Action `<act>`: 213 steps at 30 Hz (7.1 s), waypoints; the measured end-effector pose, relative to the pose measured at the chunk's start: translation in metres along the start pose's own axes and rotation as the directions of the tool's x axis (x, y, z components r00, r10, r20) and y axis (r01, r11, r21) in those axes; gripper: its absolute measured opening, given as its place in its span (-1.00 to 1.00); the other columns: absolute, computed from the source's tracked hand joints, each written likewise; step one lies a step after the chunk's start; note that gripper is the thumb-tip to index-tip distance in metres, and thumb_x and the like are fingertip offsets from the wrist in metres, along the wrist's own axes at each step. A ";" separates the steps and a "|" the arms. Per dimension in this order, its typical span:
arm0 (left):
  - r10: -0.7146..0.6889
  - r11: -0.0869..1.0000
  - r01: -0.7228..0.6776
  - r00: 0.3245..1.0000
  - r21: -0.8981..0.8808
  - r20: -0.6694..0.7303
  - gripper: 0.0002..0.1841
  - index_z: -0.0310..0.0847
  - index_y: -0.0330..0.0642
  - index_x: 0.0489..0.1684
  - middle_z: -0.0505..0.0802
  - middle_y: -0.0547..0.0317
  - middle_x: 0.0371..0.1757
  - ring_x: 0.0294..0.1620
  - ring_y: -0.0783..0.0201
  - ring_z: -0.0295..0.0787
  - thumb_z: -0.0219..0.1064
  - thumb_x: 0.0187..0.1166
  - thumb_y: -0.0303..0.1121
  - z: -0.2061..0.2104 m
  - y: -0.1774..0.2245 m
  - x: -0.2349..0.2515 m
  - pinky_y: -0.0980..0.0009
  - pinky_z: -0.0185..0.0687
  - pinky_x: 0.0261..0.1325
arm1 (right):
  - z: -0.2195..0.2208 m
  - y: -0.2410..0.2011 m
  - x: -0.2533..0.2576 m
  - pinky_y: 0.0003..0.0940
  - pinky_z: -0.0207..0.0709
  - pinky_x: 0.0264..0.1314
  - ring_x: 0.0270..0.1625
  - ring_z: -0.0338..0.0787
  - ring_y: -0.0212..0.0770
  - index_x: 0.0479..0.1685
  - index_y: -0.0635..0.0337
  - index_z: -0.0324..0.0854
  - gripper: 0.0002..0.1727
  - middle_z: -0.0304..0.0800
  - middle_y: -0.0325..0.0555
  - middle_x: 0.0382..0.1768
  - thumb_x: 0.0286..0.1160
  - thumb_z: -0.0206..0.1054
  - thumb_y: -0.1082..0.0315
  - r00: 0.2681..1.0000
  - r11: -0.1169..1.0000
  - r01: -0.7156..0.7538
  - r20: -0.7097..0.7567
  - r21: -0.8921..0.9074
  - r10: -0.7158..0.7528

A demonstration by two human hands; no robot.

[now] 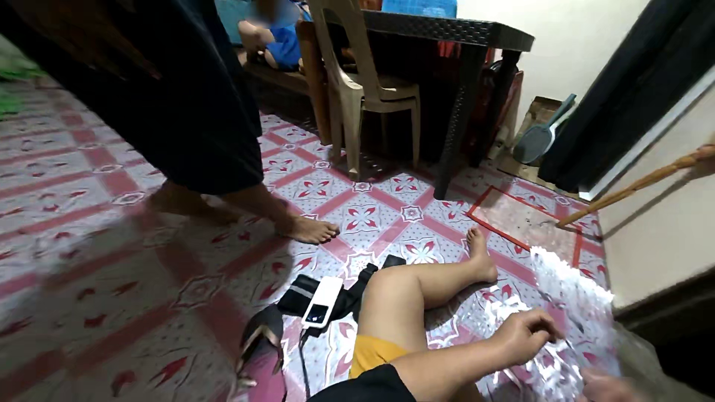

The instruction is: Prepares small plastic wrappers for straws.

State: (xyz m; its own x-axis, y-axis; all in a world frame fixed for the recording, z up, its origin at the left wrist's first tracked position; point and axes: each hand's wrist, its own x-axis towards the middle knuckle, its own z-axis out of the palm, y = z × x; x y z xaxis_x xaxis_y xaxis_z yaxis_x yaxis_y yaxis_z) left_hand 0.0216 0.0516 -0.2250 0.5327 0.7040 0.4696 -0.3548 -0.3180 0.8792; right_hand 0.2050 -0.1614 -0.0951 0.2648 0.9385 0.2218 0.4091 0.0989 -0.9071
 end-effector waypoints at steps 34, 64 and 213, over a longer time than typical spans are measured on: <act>-0.130 0.963 0.064 0.961 0.263 0.242 -0.80 0.86 0.06 0.09 0.92 0.37 0.04 0.02 0.40 0.88 0.39 0.67 -0.19 0.068 0.206 0.064 0.34 0.86 0.20 | 0.035 -0.065 -0.003 -0.25 0.87 -0.25 -0.23 0.84 -0.15 -0.13 0.16 0.81 -0.90 0.79 -0.09 -0.02 0.45 0.50 0.44 0.887 0.975 0.133 -0.459 0.177 -0.038; -0.167 0.986 0.163 0.981 0.046 0.096 -0.38 0.46 -0.19 0.56 0.94 0.09 -0.19 -0.23 0.19 0.92 0.56 0.50 -0.32 0.056 0.215 0.054 0.21 0.89 0.04 | 0.052 -0.053 -0.004 -0.31 0.85 -0.17 -0.09 0.84 -0.23 -0.19 0.11 0.81 -0.90 0.79 -0.17 -0.02 0.45 0.42 0.49 0.895 0.995 0.071 -0.444 0.072 -0.032; -0.215 0.840 0.031 0.936 0.542 0.280 -0.82 0.89 0.22 0.06 0.89 0.52 0.15 0.20 0.54 0.80 0.40 0.65 -0.16 -0.011 0.157 0.010 0.40 0.76 0.35 | 0.101 -0.022 0.007 -0.26 0.86 -0.12 -0.10 0.84 -0.21 -0.27 0.01 0.84 -0.94 0.80 -0.14 0.01 0.35 0.58 0.33 0.964 0.955 -0.226 -0.099 0.190 0.248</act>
State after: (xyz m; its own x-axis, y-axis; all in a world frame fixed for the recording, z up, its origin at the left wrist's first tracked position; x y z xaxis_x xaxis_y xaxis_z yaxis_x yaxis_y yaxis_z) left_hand -0.0369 0.0155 -0.0829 0.7899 0.5491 0.2729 0.1349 -0.5897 0.7962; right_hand 0.1101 -0.1235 -0.1097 0.4430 0.8962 0.0244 0.1649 -0.0547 -0.9848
